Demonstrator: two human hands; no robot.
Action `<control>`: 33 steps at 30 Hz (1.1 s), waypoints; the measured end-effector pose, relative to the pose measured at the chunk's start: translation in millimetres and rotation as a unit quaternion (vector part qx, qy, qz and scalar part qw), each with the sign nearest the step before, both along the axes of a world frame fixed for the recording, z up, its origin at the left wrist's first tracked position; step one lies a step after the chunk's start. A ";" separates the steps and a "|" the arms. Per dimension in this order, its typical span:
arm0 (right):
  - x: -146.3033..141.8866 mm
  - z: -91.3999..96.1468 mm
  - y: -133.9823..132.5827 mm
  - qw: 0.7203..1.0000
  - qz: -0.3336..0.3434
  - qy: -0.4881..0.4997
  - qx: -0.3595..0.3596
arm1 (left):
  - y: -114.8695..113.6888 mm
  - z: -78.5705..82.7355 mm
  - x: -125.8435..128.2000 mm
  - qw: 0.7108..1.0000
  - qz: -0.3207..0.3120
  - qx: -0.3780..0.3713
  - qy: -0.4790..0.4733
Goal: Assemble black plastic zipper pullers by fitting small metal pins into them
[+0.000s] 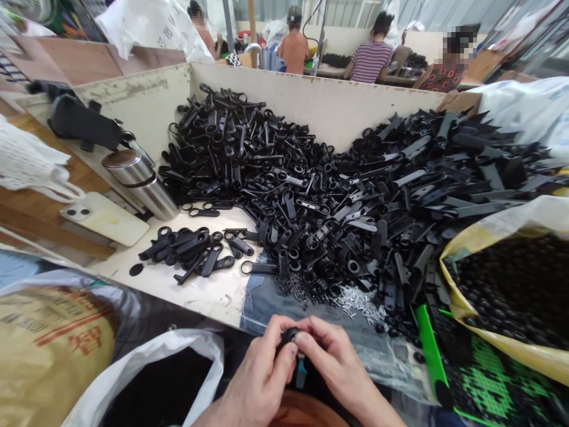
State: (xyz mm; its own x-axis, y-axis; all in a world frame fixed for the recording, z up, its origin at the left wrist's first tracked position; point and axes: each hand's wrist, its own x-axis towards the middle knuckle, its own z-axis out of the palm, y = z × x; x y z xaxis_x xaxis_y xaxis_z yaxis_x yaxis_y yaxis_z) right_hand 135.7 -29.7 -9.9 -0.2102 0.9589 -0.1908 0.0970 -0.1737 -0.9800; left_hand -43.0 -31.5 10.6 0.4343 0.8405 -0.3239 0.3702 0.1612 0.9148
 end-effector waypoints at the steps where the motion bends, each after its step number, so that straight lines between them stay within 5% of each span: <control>1: -0.7 -2.4 0.7 1.000 -0.013 0.002 0.005 | -0.1 -1.4 1.4 1.000 0.002 0.018 0.021; 8: 0.0 -16.8 8.4 0.996 -0.039 0.069 -0.052 | 10.4 -10.2 3.1 0.991 0.043 0.075 0.100; 12: 5.8 -17.2 14.2 0.998 -0.046 0.020 -0.031 | 17.7 -8.2 -0.2 0.991 0.050 -0.111 -0.055; 15: 6.4 -15.7 18.3 0.999 -0.032 -0.007 0.027 | 20.2 -2.9 -0.2 0.953 0.058 -0.255 -0.156; 19: 4.1 -12.6 21.5 0.999 -0.003 0.000 0.052 | 18.9 4.9 1.4 0.915 0.091 -0.354 -0.173; 33: 17.0 -15.5 18.8 0.994 0.081 -0.050 0.047 | 16.0 11.2 1.0 0.905 0.109 -0.374 -0.174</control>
State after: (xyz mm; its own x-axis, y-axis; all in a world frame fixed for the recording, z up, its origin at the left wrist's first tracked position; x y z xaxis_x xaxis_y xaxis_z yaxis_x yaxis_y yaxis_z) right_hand 152.7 -10.9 -25.5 -0.3471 0.9288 -0.1297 0.2135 -0.0564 -0.9753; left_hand -41.9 -15.5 21.8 0.4695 0.5211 -0.7128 -0.0335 0.8172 0.5753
